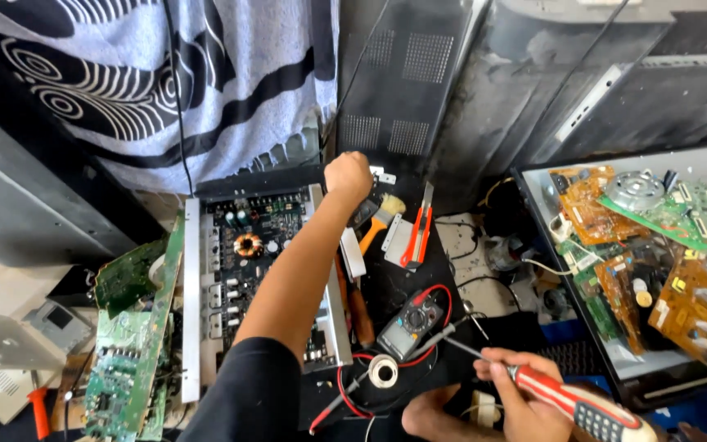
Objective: Repairing an electronic circuit board by using a screwdriver to adjust components and inspecting the assembly.
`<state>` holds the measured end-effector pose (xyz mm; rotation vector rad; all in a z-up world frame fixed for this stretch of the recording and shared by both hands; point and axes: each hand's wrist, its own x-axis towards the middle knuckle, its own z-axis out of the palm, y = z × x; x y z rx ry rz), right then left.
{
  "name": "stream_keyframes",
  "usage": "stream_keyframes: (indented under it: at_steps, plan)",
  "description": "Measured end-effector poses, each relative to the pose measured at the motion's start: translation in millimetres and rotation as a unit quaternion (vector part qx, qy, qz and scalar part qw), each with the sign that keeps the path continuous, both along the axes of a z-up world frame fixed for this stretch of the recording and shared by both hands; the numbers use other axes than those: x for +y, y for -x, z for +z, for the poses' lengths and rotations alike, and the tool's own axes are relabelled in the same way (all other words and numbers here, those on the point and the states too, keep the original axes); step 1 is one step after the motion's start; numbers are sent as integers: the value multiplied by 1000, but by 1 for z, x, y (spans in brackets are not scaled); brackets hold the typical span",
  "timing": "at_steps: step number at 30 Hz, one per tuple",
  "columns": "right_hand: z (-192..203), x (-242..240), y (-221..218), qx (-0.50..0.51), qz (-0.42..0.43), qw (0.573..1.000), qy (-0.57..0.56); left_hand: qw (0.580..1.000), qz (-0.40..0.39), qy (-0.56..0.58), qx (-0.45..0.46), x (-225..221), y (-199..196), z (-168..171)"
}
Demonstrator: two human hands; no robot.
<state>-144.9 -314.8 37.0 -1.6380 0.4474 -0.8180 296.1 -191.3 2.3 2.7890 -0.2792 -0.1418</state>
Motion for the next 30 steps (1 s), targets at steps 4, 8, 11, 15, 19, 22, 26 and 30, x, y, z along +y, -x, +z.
stream_keyframes:
  at_steps: [4, 8, 11, 15, 19, 22, 26, 30]
  plan:
    - [-48, -28, -2, -27, 54, 998, -6, 998, -29, -51, -1, -18, -29, -13]
    - [-40, -14, -6, -11, 23, 999, -33, 998, -29, -47, 27, -13, -35, -21]
    - [-17, -2, -8, -1, 22, 1000, -1, 998, -19, 49, 45, 7, -14, 13]
    - [21, 18, -8, 24, 6, 999, 29, 968, -35, 249, -12, 90, 81, 71]
    - [35, 23, -8, 69, 75, 993, -56, 923, 74, 337, -172, 212, 202, 87]
    - [62, 41, -5, 90, 107, 989, -57, 899, 156, 335, -235, 248, 310, 73]
    - [75, 57, 0, 40, 147, 985, -77, 938, -124, 322, -26, 205, 447, 10]
    - [85, 73, 23, 24, 169, 983, -62, 943, -80, 207, 249, 179, 526, -275]
